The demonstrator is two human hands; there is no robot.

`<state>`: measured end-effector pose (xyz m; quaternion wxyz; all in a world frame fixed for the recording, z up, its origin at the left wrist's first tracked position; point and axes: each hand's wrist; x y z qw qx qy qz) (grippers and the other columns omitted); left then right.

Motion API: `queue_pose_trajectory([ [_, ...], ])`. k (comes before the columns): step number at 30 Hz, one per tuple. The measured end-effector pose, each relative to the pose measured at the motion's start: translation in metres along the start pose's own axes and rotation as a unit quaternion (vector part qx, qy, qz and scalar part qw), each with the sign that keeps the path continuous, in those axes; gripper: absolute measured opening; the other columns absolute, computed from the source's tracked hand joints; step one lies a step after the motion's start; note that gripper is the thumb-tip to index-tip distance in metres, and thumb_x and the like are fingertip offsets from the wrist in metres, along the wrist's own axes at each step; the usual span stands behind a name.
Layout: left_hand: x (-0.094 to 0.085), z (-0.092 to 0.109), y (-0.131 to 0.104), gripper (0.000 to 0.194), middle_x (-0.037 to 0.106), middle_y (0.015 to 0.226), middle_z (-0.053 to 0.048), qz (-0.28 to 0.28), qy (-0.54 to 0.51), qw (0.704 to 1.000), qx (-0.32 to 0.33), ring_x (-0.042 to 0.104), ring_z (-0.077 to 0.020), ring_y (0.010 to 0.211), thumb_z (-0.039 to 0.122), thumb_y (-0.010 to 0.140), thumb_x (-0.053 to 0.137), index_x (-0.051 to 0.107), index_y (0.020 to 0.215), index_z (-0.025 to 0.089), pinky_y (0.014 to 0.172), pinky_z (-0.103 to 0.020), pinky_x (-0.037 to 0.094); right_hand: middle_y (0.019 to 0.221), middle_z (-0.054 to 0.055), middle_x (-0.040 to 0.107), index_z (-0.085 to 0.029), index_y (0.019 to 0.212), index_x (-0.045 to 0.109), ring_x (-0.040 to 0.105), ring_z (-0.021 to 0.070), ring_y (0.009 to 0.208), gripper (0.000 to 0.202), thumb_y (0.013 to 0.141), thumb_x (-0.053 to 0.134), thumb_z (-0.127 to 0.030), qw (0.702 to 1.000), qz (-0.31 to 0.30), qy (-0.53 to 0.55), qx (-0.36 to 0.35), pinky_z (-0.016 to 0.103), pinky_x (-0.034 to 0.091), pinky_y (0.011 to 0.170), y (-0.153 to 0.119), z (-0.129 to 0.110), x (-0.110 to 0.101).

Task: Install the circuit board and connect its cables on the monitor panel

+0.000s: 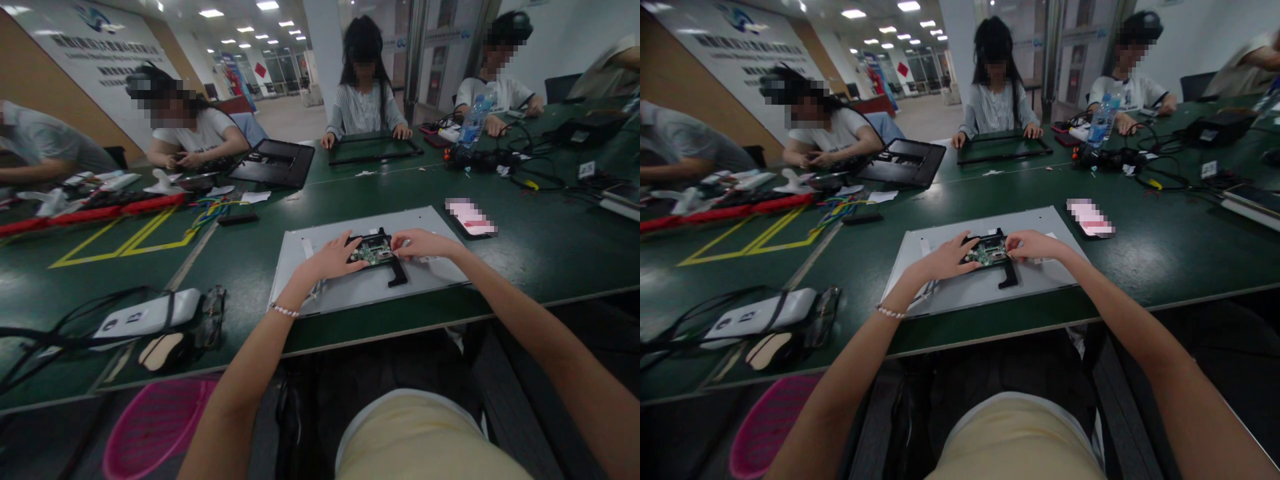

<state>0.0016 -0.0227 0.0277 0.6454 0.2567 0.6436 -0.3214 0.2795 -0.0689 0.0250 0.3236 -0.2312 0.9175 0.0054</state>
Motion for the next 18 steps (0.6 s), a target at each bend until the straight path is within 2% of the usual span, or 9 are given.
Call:
queue_pose_trajectory([
  [6, 0.0006, -0.0001, -0.0001, 0.084, 0.017, 0.160, -0.016, 0.003, -0.002, 1.000, -0.005, 0.030, -0.0358, 0.142, 0.075, 0.089, 0.028, 0.026, 0.152, 0.019, 0.114, -0.044, 0.026, 0.088, 0.006, 0.069, -0.018, 0.088, 0.062, 0.062, 0.0140, 0.067, 0.014, 0.081, 0.058, -0.029, 0.999, 0.019, -0.027, -0.020, 0.028, 0.047, 0.068, -0.0016, -0.0033, -0.0005],
  [14, 0.0008, 0.0003, 0.0004, 0.085, 0.017, 0.160, -0.016, 0.001, -0.006, 1.000, -0.005, 0.030, -0.0359, 0.141, 0.076, 0.088, 0.027, 0.026, 0.152, 0.020, 0.113, -0.044, 0.028, 0.092, 0.007, 0.069, -0.018, 0.093, 0.063, 0.061, 0.0145, 0.072, 0.020, 0.084, 0.056, -0.035, 0.998, 0.052, -0.029, -0.030, 0.025, 0.044, 0.061, -0.0034, -0.0073, 0.0020],
  [18, -0.0017, 0.0023, -0.0004, 0.085, 0.015, 0.160, -0.015, -0.004, -0.011, 1.000, -0.006, 0.027, -0.0364, 0.143, 0.075, 0.089, 0.028, 0.025, 0.153, 0.020, 0.113, -0.045, 0.027, 0.093, 0.006, 0.069, -0.019, 0.097, 0.062, 0.060, 0.0142, 0.072, 0.022, 0.084, 0.056, -0.035, 0.999, 0.025, -0.022, -0.026, 0.025, 0.045, 0.063, -0.0044, -0.0073, 0.0009],
])
Point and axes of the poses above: each hand's wrist, its own y-axis towards the middle knuckle, its own x-axis out of the palm, z = x × y
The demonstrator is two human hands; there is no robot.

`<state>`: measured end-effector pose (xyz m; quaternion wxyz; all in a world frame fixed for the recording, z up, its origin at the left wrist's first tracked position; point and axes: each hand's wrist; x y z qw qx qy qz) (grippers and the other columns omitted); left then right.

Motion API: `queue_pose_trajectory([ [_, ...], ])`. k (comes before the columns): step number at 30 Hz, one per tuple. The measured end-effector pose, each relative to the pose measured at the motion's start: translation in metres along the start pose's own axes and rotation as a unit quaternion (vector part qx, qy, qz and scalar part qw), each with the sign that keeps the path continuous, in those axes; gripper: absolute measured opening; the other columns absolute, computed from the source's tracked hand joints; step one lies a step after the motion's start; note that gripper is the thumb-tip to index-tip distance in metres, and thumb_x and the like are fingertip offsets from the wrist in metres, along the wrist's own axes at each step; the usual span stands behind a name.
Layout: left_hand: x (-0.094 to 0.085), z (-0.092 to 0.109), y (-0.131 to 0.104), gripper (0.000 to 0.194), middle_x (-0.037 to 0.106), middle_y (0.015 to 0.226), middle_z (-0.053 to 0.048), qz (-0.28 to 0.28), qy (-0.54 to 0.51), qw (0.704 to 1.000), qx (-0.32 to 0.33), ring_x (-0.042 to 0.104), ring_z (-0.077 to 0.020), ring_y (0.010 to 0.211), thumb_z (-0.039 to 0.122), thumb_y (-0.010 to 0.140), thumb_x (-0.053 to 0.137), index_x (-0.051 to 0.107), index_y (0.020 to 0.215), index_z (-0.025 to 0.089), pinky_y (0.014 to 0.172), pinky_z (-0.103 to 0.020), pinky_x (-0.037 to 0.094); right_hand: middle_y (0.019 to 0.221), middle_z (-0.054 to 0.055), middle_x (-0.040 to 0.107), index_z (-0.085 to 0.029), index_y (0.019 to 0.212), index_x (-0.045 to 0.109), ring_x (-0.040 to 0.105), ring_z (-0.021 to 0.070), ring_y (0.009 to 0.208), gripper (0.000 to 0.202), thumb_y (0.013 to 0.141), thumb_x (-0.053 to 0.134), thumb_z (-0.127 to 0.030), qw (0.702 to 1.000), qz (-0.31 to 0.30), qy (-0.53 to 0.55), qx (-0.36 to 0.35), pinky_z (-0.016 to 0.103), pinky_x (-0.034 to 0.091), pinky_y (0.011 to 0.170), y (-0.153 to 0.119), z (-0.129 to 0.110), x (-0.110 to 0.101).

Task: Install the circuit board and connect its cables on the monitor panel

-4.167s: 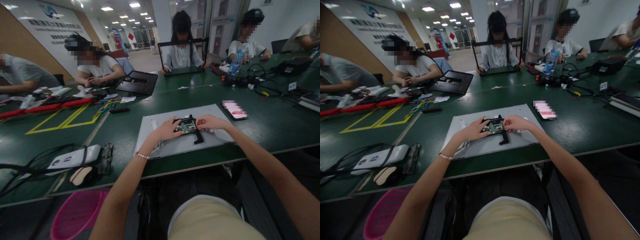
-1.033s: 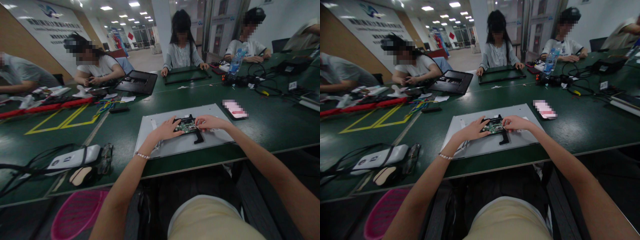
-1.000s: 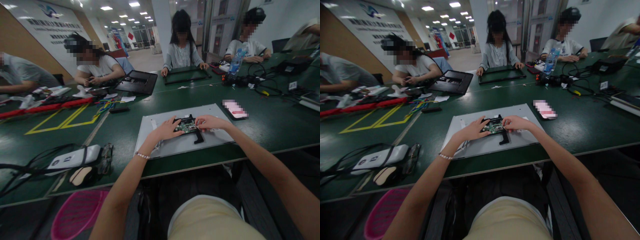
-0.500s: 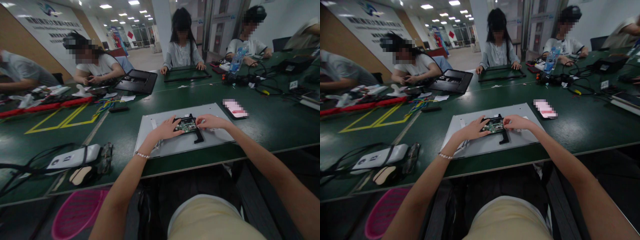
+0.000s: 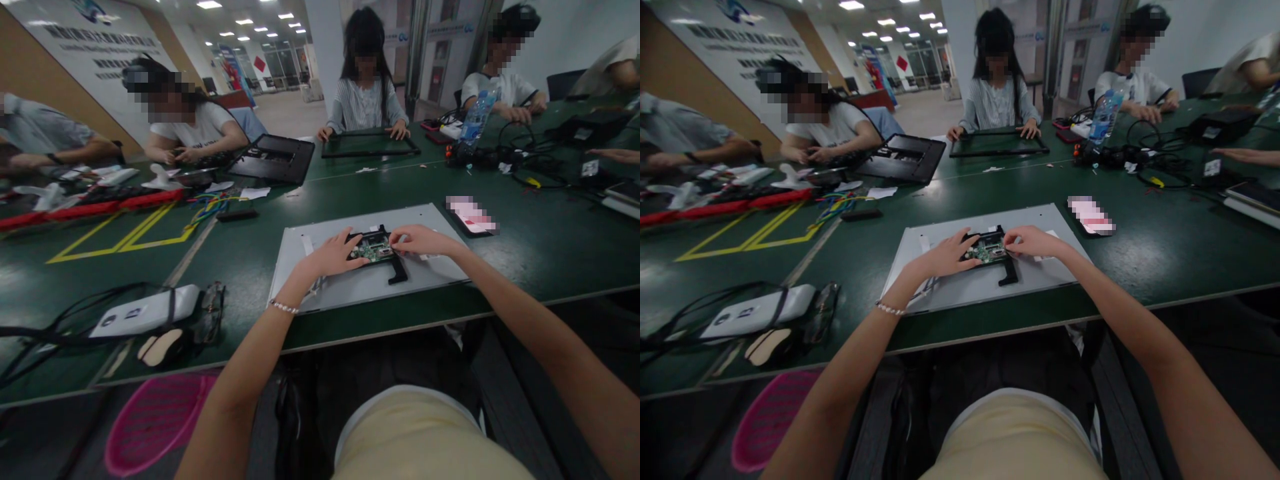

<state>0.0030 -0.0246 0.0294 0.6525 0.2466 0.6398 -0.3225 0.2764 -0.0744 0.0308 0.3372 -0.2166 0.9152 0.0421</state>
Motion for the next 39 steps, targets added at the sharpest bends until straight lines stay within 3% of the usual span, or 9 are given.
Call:
queue_pose_trajectory([
  [39, 0.0005, -0.0010, -0.0001, 0.088, 0.014, 0.161, -0.015, -0.009, -0.007, 1.000, -0.002, 0.026, -0.0359, 0.144, 0.078, 0.087, 0.026, 0.023, 0.153, 0.019, 0.115, -0.044, 0.024, 0.099, 0.006, 0.068, -0.020, 0.103, 0.061, 0.061, 0.0162, 0.078, 0.024, 0.082, 0.057, -0.032, 1.000, -0.030, -0.006, -0.003, 0.027, 0.046, 0.072, -0.0042, -0.0049, -0.0030],
])
Point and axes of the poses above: each hand's wrist, its own y-axis towards the middle knuckle, its own x-axis out of the palm, z = x × y
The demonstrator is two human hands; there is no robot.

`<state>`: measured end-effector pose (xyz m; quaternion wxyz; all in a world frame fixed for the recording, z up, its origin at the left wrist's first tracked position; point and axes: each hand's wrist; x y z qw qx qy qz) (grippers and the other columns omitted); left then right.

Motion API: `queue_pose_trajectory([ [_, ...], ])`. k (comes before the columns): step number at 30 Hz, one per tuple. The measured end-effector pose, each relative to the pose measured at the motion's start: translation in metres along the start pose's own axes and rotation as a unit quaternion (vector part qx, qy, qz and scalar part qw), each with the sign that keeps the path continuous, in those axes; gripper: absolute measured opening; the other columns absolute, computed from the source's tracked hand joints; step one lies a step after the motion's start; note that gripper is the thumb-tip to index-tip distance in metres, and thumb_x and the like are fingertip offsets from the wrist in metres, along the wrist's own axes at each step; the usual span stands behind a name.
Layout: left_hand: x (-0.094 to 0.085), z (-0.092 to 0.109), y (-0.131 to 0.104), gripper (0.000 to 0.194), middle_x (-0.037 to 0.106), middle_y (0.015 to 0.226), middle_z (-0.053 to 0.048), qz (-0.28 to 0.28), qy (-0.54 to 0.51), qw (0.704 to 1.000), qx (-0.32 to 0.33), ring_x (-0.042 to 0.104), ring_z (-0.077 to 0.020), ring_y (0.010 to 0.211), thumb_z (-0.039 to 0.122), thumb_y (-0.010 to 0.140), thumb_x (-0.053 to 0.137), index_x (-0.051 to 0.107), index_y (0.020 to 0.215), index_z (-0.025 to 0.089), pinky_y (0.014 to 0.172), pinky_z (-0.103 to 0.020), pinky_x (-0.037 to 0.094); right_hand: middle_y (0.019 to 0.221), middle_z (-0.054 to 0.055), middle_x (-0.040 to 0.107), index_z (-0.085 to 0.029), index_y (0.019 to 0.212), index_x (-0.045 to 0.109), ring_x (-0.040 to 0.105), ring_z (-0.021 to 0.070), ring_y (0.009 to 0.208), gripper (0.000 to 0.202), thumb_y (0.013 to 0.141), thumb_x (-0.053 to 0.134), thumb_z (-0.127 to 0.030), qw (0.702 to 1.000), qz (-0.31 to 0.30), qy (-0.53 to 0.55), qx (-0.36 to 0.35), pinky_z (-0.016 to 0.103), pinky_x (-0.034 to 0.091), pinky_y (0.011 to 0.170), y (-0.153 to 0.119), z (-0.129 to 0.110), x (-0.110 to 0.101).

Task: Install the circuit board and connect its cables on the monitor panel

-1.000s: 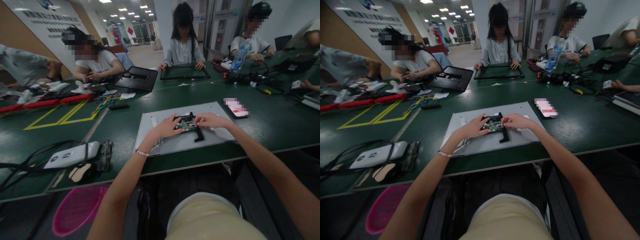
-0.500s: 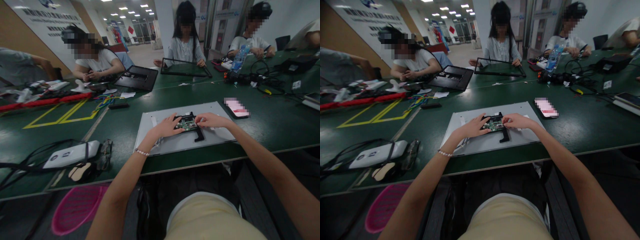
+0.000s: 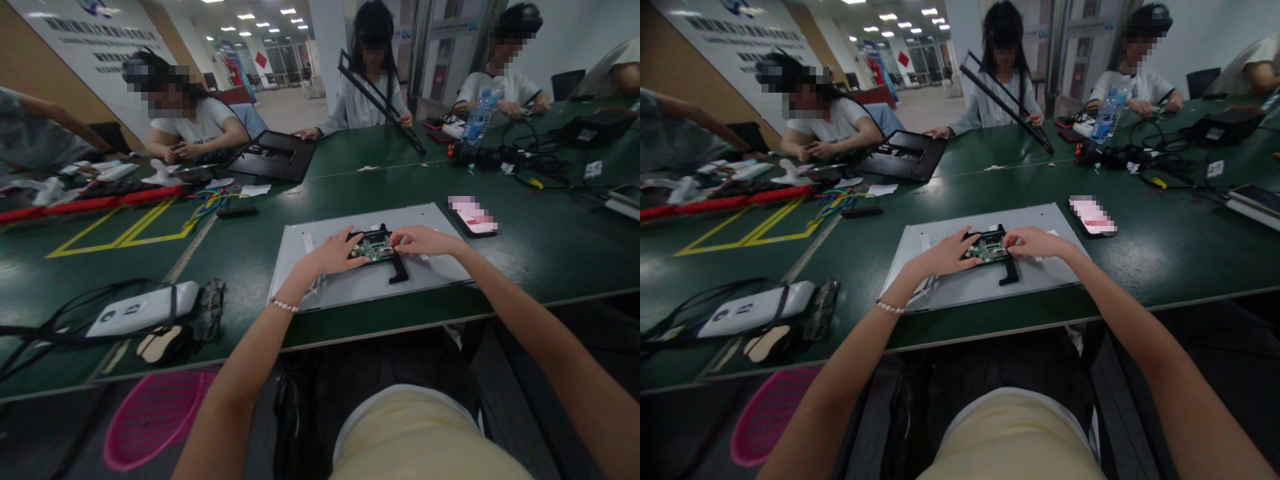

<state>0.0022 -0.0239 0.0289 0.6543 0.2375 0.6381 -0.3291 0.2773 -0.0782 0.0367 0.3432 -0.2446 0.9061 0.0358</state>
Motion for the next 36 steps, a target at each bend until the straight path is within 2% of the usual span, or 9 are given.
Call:
queue_pose_trajectory([
  [9, -0.001, 0.001, 0.000, 0.087, 0.014, 0.161, -0.014, 0.002, 0.007, 1.000, 0.001, 0.025, -0.0352, 0.144, 0.077, 0.088, 0.024, 0.023, 0.153, 0.019, 0.115, -0.044, 0.025, 0.106, 0.006, 0.068, -0.021, 0.103, 0.061, 0.062, 0.0182, 0.087, 0.021, 0.084, 0.056, -0.029, 0.999, 0.004, -0.040, -0.027, 0.030, 0.047, 0.078, 0.004, 0.008, 0.001],
  [25, 0.000, -0.001, 0.001, 0.090, 0.014, 0.160, -0.018, 0.000, 0.005, 1.000, 0.004, 0.027, -0.0375, 0.143, 0.079, 0.087, 0.024, 0.023, 0.153, 0.018, 0.114, -0.045, 0.026, 0.108, 0.006, 0.068, -0.022, 0.105, 0.061, 0.064, 0.0180, 0.088, 0.022, 0.085, 0.055, -0.030, 0.998, -0.001, -0.059, -0.027, 0.030, 0.047, 0.080, 0.005, 0.012, 0.000],
  [36, 0.000, 0.001, 0.001, 0.087, 0.016, 0.160, -0.015, 0.008, 0.011, 1.000, 0.001, 0.027, -0.0350, 0.143, 0.077, 0.088, 0.026, 0.025, 0.153, 0.019, 0.115, -0.044, 0.026, 0.109, 0.007, 0.067, -0.020, 0.105, 0.061, 0.063, 0.0182, 0.089, 0.022, 0.086, 0.054, -0.028, 0.997, 0.002, -0.070, -0.039, 0.031, 0.047, 0.082, 0.004, 0.009, 0.001],
])
Point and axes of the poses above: each hand's wrist, its own y-axis towards the middle knuckle, its own x-axis out of the palm, z = x × y
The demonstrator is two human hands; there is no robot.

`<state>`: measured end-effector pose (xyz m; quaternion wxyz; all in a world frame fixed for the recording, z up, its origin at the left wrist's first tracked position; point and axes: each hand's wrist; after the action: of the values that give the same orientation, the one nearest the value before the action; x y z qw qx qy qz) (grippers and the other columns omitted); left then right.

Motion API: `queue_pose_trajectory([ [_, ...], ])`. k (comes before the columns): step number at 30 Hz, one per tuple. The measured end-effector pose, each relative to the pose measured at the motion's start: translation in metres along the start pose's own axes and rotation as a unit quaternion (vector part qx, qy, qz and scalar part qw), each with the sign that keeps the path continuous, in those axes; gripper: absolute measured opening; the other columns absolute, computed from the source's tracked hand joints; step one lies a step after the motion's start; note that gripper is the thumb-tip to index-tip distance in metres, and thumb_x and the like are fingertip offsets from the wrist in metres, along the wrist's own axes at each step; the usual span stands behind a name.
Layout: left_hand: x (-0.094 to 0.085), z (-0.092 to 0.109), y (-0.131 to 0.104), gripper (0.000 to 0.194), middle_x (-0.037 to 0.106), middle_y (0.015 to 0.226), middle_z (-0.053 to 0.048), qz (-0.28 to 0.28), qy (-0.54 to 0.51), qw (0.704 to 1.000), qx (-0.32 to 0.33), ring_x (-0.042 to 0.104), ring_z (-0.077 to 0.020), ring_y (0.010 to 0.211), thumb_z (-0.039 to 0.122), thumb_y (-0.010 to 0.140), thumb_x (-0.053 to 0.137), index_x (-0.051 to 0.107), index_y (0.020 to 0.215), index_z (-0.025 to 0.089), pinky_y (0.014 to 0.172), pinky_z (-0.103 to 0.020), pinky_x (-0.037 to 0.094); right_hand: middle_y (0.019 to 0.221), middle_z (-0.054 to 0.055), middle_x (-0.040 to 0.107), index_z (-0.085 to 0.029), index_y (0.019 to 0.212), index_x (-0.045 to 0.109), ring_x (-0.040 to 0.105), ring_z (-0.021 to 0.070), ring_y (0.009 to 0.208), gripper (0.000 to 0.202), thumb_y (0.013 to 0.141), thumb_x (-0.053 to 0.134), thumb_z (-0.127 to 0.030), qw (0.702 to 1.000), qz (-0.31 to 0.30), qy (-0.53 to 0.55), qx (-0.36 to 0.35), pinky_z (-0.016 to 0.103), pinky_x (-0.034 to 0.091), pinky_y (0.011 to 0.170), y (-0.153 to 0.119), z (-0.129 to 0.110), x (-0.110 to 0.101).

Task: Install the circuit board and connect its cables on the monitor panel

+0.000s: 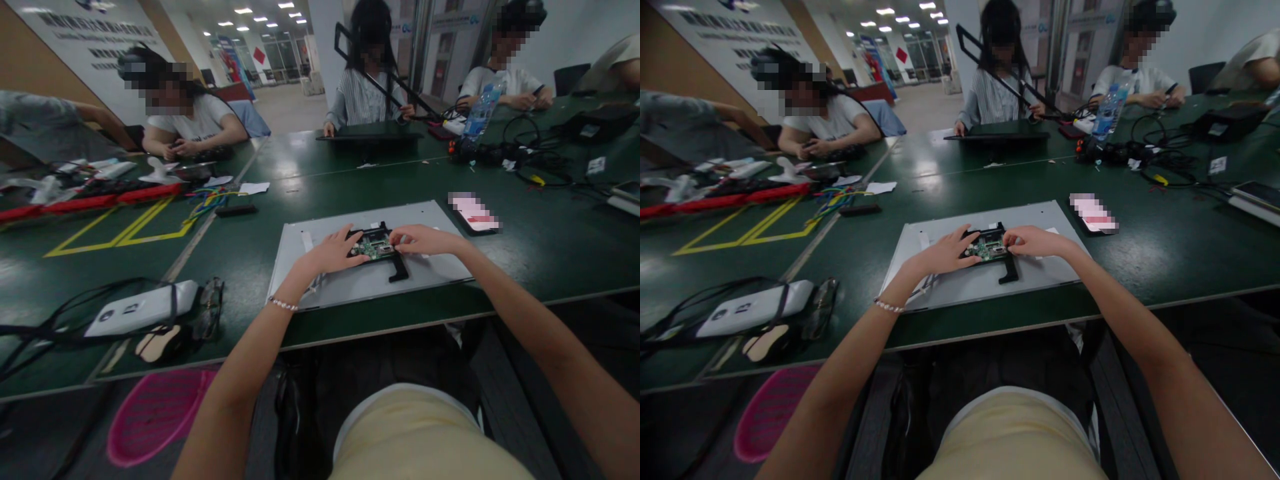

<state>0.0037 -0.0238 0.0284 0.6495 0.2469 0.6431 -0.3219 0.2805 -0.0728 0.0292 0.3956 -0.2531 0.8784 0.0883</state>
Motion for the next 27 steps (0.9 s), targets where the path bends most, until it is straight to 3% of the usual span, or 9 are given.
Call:
queue_pose_trajectory([
  [27, -0.0020, 0.0013, 0.0000, 0.086, 0.015, 0.161, -0.015, -0.010, -0.005, 1.000, -0.005, 0.028, -0.0359, 0.142, 0.076, 0.088, 0.026, 0.023, 0.153, 0.020, 0.113, -0.043, 0.027, 0.110, 0.008, 0.066, -0.020, 0.106, 0.060, 0.063, 0.0193, 0.089, 0.023, 0.085, 0.053, -0.029, 1.000, -0.001, -0.005, -0.001, 0.032, 0.047, 0.081, -0.0016, -0.0016, -0.0006],
])
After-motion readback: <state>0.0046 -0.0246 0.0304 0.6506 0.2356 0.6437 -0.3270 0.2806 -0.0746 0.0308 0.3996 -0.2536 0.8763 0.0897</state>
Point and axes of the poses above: each hand's wrist, its own y-axis towards the middle knuckle, its own x-axis out of the palm, z = x × y
